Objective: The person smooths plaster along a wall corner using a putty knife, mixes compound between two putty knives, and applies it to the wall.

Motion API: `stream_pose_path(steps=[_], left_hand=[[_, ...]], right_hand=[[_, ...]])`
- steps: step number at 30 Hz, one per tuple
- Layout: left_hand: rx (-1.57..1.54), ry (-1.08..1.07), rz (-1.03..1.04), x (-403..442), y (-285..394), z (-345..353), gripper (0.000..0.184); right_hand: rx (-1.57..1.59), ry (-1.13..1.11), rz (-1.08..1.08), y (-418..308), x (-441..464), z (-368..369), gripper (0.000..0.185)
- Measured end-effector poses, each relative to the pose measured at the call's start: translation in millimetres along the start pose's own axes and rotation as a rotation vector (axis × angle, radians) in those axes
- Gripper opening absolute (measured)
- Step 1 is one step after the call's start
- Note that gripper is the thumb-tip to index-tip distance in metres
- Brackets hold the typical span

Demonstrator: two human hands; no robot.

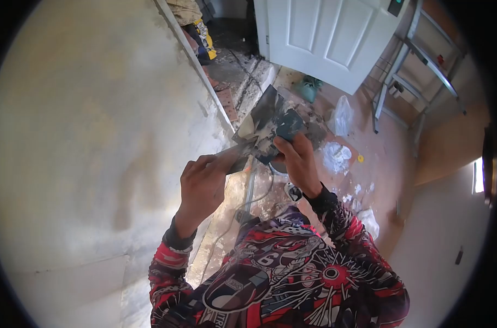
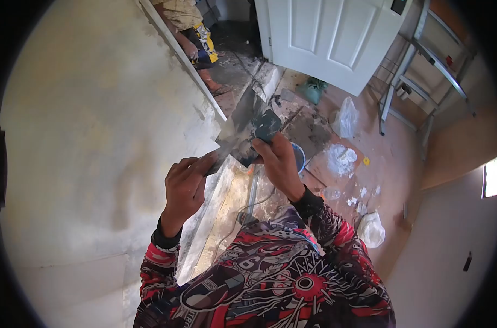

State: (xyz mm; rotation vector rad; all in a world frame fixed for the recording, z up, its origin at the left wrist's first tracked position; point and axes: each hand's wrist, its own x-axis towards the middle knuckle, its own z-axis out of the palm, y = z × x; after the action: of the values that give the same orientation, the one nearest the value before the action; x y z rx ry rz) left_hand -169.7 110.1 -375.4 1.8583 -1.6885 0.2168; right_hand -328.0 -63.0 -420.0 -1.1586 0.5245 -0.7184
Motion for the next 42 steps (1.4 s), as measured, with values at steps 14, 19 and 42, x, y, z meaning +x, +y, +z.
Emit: stream_pose_path(steps=[14,19,42], left_hand=[[-1.659,-0.034,-0.844,7.6,-97.6,-5.6,0.030],[-0.277,0.036,-0.323,106.0,-85.9,-152.2,0.023],[1.625,-0.328,0.555,256.9,-97.0,-190.5,0.049]], right_hand=[[0.167,0.251,0.066,83.0,40.7,-32.5,0.018],[0.319,0.158,0.118,99.9,58.6,-48.7,0.019],[0.326,-0.013,0.273,155.0,115.1,-62.8,0.016]])
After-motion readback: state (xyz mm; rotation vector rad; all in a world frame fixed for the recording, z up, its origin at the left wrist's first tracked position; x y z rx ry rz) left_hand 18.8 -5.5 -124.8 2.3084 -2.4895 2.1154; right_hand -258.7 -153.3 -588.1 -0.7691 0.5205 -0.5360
